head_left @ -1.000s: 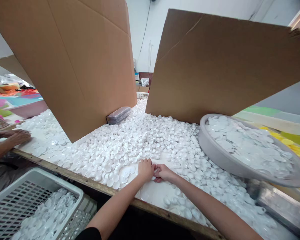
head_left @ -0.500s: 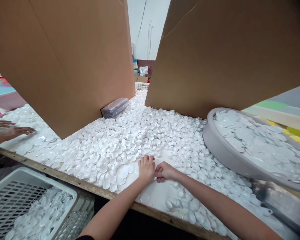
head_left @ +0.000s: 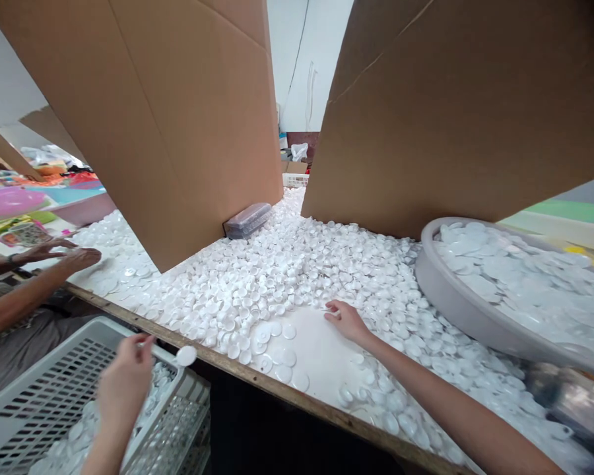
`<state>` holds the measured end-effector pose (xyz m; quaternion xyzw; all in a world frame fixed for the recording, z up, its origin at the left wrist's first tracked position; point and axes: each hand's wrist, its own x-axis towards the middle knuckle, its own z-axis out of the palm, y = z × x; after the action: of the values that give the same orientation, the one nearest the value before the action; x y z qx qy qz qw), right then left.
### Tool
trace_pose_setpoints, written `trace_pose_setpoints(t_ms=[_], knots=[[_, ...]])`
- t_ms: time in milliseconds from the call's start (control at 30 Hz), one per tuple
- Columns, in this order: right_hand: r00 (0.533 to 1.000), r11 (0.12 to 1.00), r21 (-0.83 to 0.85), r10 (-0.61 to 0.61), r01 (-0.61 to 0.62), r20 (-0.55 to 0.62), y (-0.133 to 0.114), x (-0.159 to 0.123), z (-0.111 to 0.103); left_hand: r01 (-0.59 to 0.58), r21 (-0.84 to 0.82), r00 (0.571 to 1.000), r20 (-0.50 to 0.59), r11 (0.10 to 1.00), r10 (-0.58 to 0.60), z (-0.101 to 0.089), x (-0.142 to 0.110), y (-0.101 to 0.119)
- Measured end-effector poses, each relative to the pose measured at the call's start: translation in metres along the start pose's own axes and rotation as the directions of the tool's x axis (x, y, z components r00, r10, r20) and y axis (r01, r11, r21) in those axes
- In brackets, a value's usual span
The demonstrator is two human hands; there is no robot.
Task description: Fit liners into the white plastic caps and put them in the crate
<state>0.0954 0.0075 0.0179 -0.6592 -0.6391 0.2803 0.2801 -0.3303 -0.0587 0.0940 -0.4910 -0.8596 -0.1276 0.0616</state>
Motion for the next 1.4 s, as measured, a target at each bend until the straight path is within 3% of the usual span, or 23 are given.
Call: trace_pose_setpoints(t_ms=[67,133,200,233,300,333,367,400,467,533,633,767,833,900,1000,1133,1233,1333,1400], knots=[[0.990,0.996,-0.088,-0.008,-0.005,-0.142,0.017,0.010,0.007,0.160,0.188,0.987,-0.054,0.969,-0.153,-0.014,0.013,-0.036],[0.982,0.992,-0.118,0.014,-0.037,-0.191,0.025,0.019,0.017,0.084,0.142,0.993,-0.100,0.986,-0.070,-0.014,0.007,-0.031],[0.975,0.988,-0.129,0.056,-0.085,-0.217,0.022,0.024,0.026,-0.217,-0.109,0.975,-0.078,0.970,0.209,0.001,-0.013,0.010],[0.971,0.985,-0.135,0.078,-0.110,-0.224,0.017,0.025,0.028,-0.359,-0.249,0.931,-0.033,0.900,0.363,0.013,-0.025,0.038],[0.974,0.979,-0.158,0.092,-0.127,-0.208,0.006,0.025,0.028,-0.519,-0.423,0.794,0.084,0.743,0.602,0.039,-0.050,0.099],[0.982,0.979,-0.178,0.071,-0.103,-0.177,0.001,0.022,0.026,-0.568,-0.454,0.720,0.131,0.687,0.682,0.051,-0.060,0.127],[0.992,0.977,-0.205,0.030,-0.056,-0.126,-0.005,0.019,0.023,-0.602,-0.450,0.672,0.160,0.660,0.723,0.061,-0.069,0.150],[0.998,0.972,-0.236,-0.022,0.008,-0.054,-0.009,0.014,0.019,-0.624,-0.423,0.648,0.191,0.657,0.737,0.070,-0.076,0.169],[0.986,0.944,-0.292,-0.122,0.151,0.115,-0.016,0.001,0.014,-0.642,-0.340,0.647,0.241,0.687,0.724,0.080,-0.083,0.191],[0.955,0.919,-0.313,-0.163,0.238,0.248,-0.018,-0.013,0.012,-0.633,-0.314,0.657,0.265,0.708,0.705,0.086,-0.082,0.198],[0.939,0.939,-0.251,-0.154,0.236,0.308,-0.016,-0.026,0.011,-0.552,-0.503,0.627,0.275,0.665,0.729,0.087,-0.076,0.197],[0.931,1.000,-0.010,0.011,-0.008,0.365,-0.007,-0.027,0.004,-0.206,-0.828,0.554,0.340,0.521,0.760,0.088,-0.079,0.204],[0.899,0.982,0.123,0.078,-0.144,0.432,-0.004,-0.025,0.002,-0.061,-0.865,0.547,0.389,0.498,0.741,0.092,-0.088,0.215],[0.874,0.940,0.258,0.078,-0.225,0.480,-0.003,-0.025,0.002,0.000,-0.846,0.547,0.446,0.533,0.708,0.099,-0.098,0.229],[0.857,0.845,0.400,0.122,-0.354,0.501,-0.002,-0.026,0.008,0.001,-0.796,0.536,0.511,0.605,0.672,0.111,-0.108,0.243],[0.850,0.750,0.458,0.262,-0.478,0.457,0.002,-0.026,0.018,0.010,-0.765,0.494,0.564,0.644,0.662,0.120,-0.111,0.243],[0.853,0.754,0.435,0.318,-0.492,0.415,0.002,-0.023,0.022,0.057,-0.738,0.457,0.618,0.672,0.640,0.117,-0.109,0.238],[0.834,0.791,0.339,0.354,-0.508,0.423,-0.003,-0.019,0.020,-0.073,-0.676,0.450,0.634,0.733,0.629,0.110,-0.105,0.242],[0.823,0.812,0.287,0.359,-0.508,0.440,-0.008,-0.016,0.018,-0.162,-0.626,0.485,0.623,0.763,0.614,0.104,-0.103,0.250]])
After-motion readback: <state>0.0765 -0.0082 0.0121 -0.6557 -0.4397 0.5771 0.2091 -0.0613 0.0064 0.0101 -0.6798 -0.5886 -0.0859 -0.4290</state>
